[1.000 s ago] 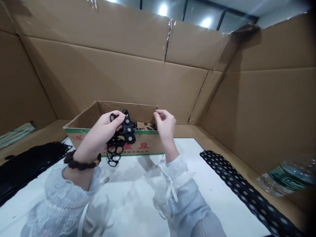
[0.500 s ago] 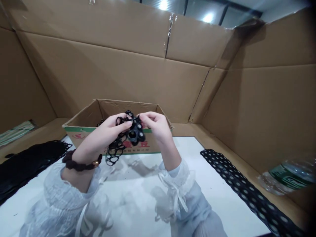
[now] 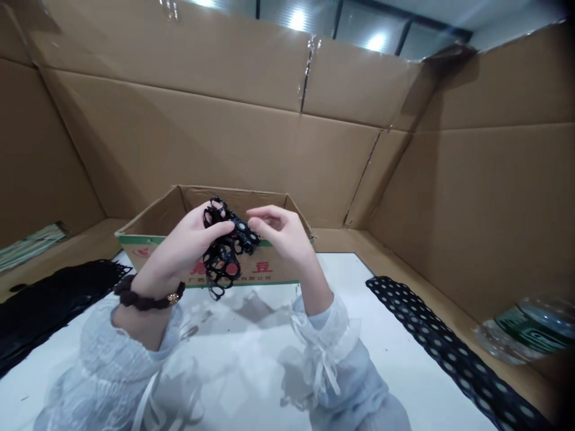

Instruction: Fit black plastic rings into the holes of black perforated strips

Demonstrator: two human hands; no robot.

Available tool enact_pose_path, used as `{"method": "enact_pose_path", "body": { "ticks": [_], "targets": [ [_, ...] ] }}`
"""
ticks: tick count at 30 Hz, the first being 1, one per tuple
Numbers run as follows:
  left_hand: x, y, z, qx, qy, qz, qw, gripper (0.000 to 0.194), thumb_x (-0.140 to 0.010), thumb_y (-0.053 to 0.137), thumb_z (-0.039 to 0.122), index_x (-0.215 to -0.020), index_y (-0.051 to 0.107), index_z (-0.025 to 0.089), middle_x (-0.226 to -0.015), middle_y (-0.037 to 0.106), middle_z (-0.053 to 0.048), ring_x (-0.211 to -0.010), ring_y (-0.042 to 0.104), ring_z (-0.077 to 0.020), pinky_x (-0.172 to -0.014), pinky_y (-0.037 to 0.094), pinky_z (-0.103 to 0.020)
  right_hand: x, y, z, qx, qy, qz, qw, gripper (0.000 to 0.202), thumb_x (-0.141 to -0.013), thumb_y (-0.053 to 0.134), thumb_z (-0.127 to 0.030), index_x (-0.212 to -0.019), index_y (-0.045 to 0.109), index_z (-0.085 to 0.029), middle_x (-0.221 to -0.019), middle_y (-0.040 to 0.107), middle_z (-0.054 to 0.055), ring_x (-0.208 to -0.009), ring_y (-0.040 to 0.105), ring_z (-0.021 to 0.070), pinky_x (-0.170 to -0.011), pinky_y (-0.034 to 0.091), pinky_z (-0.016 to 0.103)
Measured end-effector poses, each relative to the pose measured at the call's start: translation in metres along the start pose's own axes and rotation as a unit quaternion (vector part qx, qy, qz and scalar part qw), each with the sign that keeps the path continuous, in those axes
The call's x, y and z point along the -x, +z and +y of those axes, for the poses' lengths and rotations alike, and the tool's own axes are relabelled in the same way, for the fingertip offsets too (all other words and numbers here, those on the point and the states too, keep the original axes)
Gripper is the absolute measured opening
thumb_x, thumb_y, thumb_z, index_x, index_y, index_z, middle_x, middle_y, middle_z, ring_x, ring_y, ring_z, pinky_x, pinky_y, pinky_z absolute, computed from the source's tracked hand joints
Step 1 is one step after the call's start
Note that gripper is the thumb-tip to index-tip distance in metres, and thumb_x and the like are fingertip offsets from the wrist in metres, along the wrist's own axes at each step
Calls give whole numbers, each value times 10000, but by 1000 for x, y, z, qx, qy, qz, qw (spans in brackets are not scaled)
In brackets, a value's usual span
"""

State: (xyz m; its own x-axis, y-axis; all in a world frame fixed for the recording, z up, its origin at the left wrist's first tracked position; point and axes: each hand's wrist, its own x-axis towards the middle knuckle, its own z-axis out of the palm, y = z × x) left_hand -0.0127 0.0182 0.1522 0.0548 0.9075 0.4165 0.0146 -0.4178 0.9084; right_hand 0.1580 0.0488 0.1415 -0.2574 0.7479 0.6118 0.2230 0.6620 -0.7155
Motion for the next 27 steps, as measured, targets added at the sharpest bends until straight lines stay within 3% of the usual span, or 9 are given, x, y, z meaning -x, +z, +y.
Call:
{"method": "enact_pose_path", "body": {
  "ticks": [3,7,10,13,15,18,20,23,27],
  "targets": [
    [1,5,1,-34,22,10,999,194,-652,674,220,-748,514,166,-667,503,36,-605,478,-98,-540,398,-169,6,5,-16,-58,-4,-20,998,269,-676,693,-380,-822,680,-154,-804,683,37,-710,612,125,-676,499,255],
    [6,8,5,-67,33,19,997,200,-635,650,172,-761,494,174,-677,519,39,-617,508,-107,-570,432,-191,3,4,-14,-147,45,-22,988,258,-728,631,-398,-689,643,-143,-644,644,12,-587,591,100,-562,488,220],
    [10,6,9,-78,4,24,997,201,-623,637,157,-780,514,177,-703,558,25,-615,542,-131,-562,460,-225,-3,-8,0,-183,64,122,973,318,-803,523,-444,-722,603,-148,-560,585,-9,-483,548,83,-459,453,198],
    [10,1,13,-52,-20,48,997,200,-624,643,176,-766,503,191,-677,539,33,-556,514,-120,-517,443,-229,-9,-18,20,-112,55,265,956,303,-854,447,-412,-862,610,-157,-643,618,10,-527,565,93,-496,474,217],
    [9,0,13,-11,-17,54,998,211,-627,663,203,-751,492,199,-664,517,39,-535,486,-108,-511,430,-229,-12,-18,32,-6,67,222,973,217,-784,575,-309,-932,637,-163,-807,668,51,-687,613,131,-667,516,293],
    [5,0,10,21,5,38,999,264,-619,715,259,-748,493,199,-698,517,31,-592,503,-117,-561,438,-241,-12,-11,31,80,59,120,988,281,-690,682,-243,-963,667,-177,-1052,651,96,-983,585,204,-900,448,395],
    [3,1,8,0,14,34,999,309,-606,746,282,-751,485,201,-697,504,30,-616,505,-122,-578,431,-250,-8,-6,18,14,37,54,998,280,-750,629,-325,-990,660,-184,-1069,647,90,-959,598,186,-863,476,368],
    [3,1,6,-25,27,45,998,338,-594,760,272,-741,462,210,-663,458,49,-593,474,-108,-565,398,-248,2,-1,-8,-128,46,-60,989,379,-736,634,-391,-1062,623,-198,-850,685,37,-699,632,127,-678,531,293],
    [7,4,11,-50,42,72,995,290,-646,711,277,-769,457,212,-693,457,52,-654,483,-112,-594,383,-250,10,7,-23,-170,57,-35,983,319,-589,757,-326,-852,675,-164,-794,689,31,-710,641,133,-725,533,289]
  ]
}}
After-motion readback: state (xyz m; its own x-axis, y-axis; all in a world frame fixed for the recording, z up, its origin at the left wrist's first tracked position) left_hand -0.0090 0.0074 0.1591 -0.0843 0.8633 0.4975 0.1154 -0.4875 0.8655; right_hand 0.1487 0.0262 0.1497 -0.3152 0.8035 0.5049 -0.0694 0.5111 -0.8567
